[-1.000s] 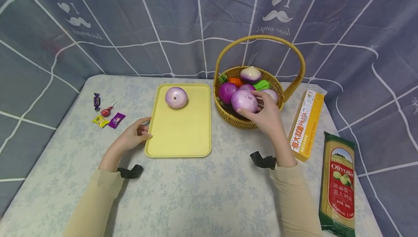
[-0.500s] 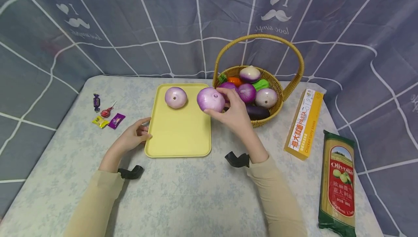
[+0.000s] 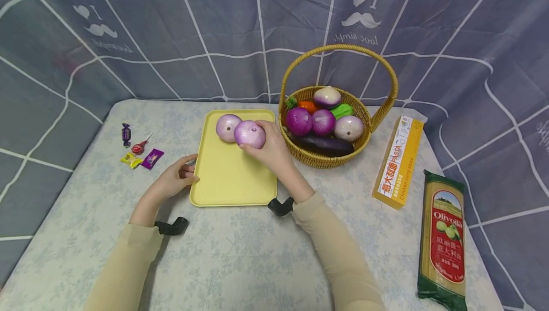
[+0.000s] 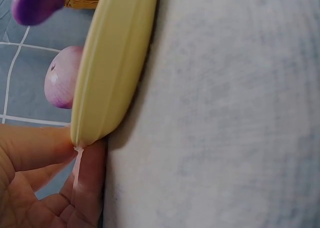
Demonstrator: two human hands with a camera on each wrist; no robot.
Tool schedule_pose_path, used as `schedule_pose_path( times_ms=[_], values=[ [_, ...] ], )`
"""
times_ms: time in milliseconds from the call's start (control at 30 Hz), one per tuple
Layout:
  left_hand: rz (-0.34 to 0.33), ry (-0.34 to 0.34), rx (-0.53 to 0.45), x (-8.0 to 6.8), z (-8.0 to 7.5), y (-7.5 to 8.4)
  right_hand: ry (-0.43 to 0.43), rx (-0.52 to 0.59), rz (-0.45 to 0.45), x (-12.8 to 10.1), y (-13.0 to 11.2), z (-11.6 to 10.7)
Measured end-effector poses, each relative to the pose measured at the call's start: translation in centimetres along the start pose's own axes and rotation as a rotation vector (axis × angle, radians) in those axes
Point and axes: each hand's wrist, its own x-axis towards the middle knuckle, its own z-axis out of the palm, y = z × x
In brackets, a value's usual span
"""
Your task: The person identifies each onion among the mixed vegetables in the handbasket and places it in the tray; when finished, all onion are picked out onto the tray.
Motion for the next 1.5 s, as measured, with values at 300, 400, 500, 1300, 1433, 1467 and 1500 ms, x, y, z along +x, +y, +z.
schedule_pose_path(
  times_ms=[300,400,500,1300,1433,1467,1500],
  values=[
    [-0.013,-0.008,-0.009,0.1,0.0,0.0,0.049,-0.124,0.074,1.8,1.2,2.8],
    [-0.028,-0.005,-0.008,0.1,-0.1,0.0,0.083,-0.133,0.126,2.4,1.3,3.5],
    [-0.03,-0.004,-0.004,0.2,-0.1,0.0,0.101,-0.136,0.15,2.9,1.4,4.0],
    [-0.031,-0.006,-0.016,0.1,0.1,0.1,0.104,-0.179,0.181,4.7,3.0,4.4],
    [-0.023,-0.005,-0.014,0.1,0.1,0.1,0.106,-0.169,0.196,4.7,2.8,4.3],
    [-0.021,-0.005,-0.014,0.1,0.1,0.1,0.105,-0.172,0.195,4.6,2.7,4.3],
    [-0.021,-0.004,-0.013,0.1,0.1,0.1,0.1,-0.175,0.196,4.6,2.6,4.2]
  ],
)
